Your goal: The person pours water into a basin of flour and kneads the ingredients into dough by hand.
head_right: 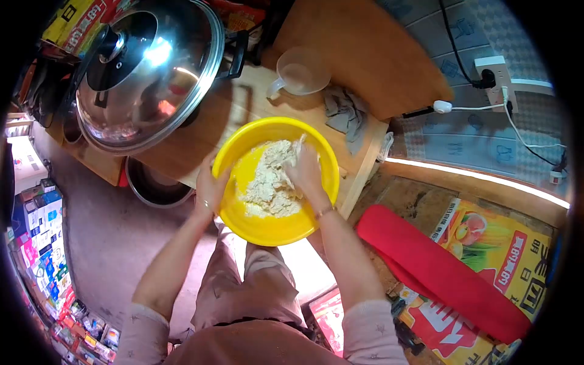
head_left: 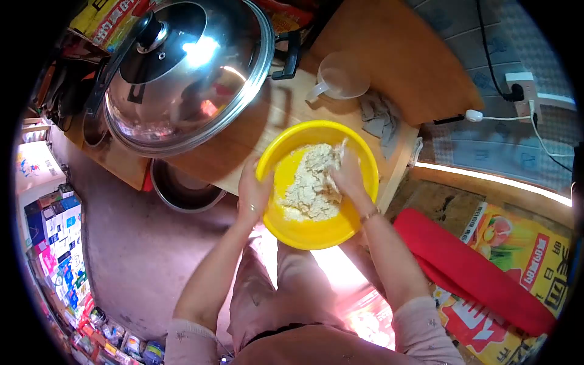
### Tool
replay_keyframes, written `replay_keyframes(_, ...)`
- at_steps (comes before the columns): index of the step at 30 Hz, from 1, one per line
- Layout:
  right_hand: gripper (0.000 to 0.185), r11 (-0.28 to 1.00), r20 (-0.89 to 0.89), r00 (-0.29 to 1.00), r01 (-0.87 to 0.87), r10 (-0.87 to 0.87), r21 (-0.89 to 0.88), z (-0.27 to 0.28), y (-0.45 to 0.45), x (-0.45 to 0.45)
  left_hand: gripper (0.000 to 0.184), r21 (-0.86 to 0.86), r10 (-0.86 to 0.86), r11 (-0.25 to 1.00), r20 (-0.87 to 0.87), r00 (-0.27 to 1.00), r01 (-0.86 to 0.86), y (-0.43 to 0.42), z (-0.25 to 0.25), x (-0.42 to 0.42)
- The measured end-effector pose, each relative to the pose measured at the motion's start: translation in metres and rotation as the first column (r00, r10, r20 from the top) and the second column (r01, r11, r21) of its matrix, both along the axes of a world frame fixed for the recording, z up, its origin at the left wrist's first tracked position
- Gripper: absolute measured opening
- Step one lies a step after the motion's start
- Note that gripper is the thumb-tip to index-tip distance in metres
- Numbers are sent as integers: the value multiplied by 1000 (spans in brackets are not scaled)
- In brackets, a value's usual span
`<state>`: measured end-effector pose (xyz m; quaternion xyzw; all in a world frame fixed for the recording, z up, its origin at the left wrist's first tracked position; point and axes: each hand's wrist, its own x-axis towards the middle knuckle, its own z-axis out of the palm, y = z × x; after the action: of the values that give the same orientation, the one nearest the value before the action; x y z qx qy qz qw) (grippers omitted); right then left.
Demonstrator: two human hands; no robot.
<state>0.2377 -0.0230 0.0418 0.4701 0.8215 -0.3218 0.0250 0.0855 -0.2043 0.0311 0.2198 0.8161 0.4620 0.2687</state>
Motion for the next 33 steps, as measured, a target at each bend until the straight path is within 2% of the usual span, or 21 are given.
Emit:
replay_keyframes(1,50,989,42,995,94,-90,-112,-7,10,-22,41,-17,-102,995,-176,979,100,17,-12,-15)
replay_keyframes(2,53,958,95,980,191,-175,-212,-14,13,-46,39,-189,-208,964,-112,972,185,37,-9,-29)
replay_keyframes(3,50,996,161,986,38,-50,76,-19,-2,-64,37,-350,-301,896,-21,953,275,54,-2,-37)
replay_keyframes(4,48,931,265,963,-142,52,335,-24,-17,-75,37,-353,-307,891,-3,952,286,61,-7,-38)
replay_keyframes(5,48,938,285,958,-137,43,318,-23,-25,-74,34,-271,-238,937,-38,970,219,63,-12,-36)
replay_keyframes(6,43,921,374,911,-284,173,266,-20,-32,-73,30,-192,-164,970,-71,984,148,60,-11,-33)
replay_keyframes(7,37,884,443,847,-417,293,213,-16,-36,-74,25,-210,-126,972,-66,990,110,61,-3,-32)
replay_keyframes(8,37,887,443,852,-404,278,222,-16,-46,-62,25,-201,-140,972,-70,988,123,63,-2,-34)
replay_keyframes(10,28,684,154,786,-602,599,411,-24,-69,-23,21,-214,-136,969,-59,989,121,62,-4,-31)
replay_keyframes(13,25,710,41,766,-614,642,345,-39,-51,-36,21,-157,-142,979,-55,988,132,61,-3,-32)
replay_keyframes(14,25,714,39,769,-611,639,342,-44,-42,-44,21,-160,-147,978,-54,988,137,64,-4,-34)
replay_keyframes(16,20,678,215,684,-726,697,114,-37,-34,-65,20,-111,-172,979,-12,985,170,61,-4,-33)
replay_keyframes(21,21,627,185,614,-779,768,-19,-56,-15,-92,16,-154,-209,967,-28,978,202,65,1,-33)
replay_keyframes(22,21,627,181,614,-778,768,-25,-58,-11,-92,16,-160,-210,966,-24,978,203,66,1,-34)
replay_keyframes(24,22,593,98,601,-799,793,101,-65,-10,-91,17,-169,-188,968,20,982,188,64,1,-33)
replay_keyframes(26,24,639,110,638,-769,762,32,-72,-10,-95,17,-159,-193,969,-22,981,187,61,2,-33)
replay_keyframes(27,24,661,66,672,-739,738,130,-73,-9,-94,18,-130,-199,973,-61,978,190,63,0,-34)
replay_keyframes(28,24,684,24,703,-699,711,207,-69,-14,-87,19,-208,-197,961,-60,979,181,63,-2,-35)
replay_keyframes(30,29,738,1,748,-655,664,160,-56,-18,-94,22,-177,-192,968,-65,979,178,62,0,-44)
replay_keyframes(31,30,737,6,738,-674,674,59,-40,-16,-89,21,-183,-186,969,-99,978,166,61,-6,-44)
replay_keyframes(33,29,696,3,702,-707,712,126,-1,-18,-64,21,-170,-196,970,-131,972,173,59,-10,-41)
